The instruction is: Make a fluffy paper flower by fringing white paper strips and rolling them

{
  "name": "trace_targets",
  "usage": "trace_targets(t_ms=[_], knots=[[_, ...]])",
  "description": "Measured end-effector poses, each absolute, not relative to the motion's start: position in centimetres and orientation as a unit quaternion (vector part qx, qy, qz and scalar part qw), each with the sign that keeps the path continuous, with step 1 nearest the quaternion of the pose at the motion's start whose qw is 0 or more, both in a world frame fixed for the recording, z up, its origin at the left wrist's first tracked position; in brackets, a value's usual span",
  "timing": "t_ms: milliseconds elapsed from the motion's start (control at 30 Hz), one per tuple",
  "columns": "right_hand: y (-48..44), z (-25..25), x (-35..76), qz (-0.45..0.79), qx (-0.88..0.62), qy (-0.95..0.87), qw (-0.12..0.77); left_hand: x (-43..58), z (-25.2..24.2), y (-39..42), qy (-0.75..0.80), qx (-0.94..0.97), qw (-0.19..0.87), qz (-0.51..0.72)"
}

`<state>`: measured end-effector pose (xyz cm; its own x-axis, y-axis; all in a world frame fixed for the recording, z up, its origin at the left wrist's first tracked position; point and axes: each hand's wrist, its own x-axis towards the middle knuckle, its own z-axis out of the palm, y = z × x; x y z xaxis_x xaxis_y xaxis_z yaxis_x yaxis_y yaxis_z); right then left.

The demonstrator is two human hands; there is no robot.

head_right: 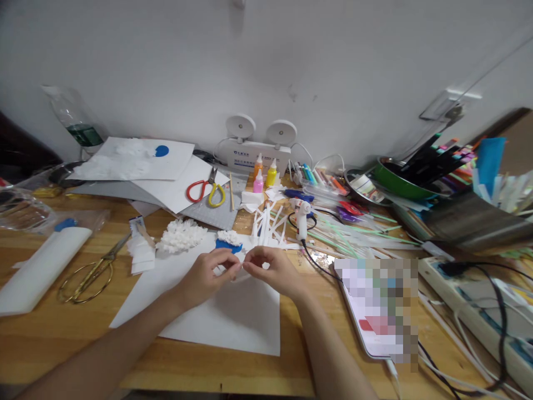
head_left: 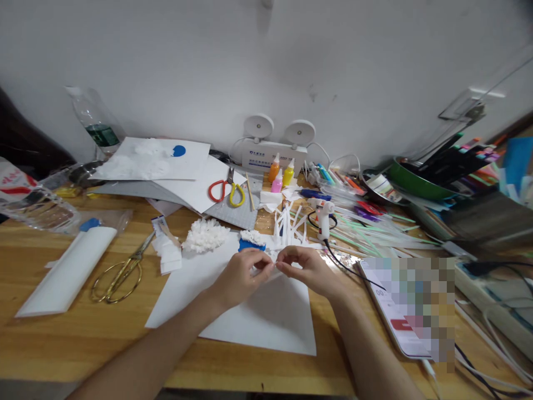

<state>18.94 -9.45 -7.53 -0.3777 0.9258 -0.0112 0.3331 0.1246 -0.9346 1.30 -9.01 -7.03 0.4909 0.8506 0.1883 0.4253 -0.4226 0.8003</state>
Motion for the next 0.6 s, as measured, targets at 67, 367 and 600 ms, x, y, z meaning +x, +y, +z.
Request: trace_targets(t_ms=[67,367,600], knots=[[-9.47,-7.56,18.90,0.468,-0.465,-0.685,0.310,1.31,-7.04,-9.09,0.398,0.770,0.398,0.300],[-9.37,-7.57,18.82,0.467,-0.463,-0.689,0.304,1.25,-7.77,-9.15,0.402,0.754,0.426,0.298],[-9.39,-7.81,18.82,0.468,-0.469,-0.686,0.300,1.21,-7.83,-9.08,0.425,0.767,0.370,0.306]])
